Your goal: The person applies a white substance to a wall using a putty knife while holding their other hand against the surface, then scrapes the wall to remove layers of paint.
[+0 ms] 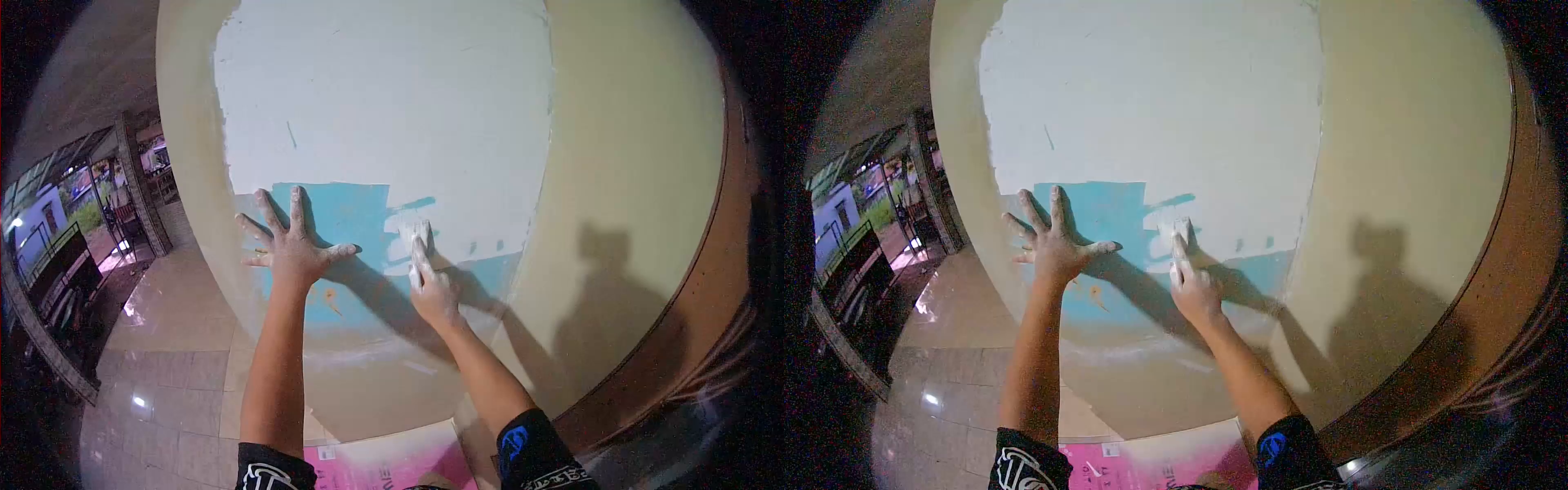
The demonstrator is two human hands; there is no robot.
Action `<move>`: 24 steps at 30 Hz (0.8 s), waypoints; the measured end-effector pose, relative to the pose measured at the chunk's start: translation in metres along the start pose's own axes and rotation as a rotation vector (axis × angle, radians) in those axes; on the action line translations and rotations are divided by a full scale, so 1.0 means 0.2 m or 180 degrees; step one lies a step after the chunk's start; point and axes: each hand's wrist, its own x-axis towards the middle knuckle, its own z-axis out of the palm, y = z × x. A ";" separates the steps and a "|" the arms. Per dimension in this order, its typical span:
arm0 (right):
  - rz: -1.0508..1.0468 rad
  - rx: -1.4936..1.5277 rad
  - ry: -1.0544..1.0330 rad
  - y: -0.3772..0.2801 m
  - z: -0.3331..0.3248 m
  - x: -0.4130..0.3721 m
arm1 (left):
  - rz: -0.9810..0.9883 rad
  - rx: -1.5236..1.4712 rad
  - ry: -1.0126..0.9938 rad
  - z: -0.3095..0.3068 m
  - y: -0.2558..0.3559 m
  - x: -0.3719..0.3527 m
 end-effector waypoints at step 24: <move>-0.0203 0.0557 0.0740 0.16 -0.04 0.06 | -0.0060 0.0232 -0.0108 0.00 0.01 0.01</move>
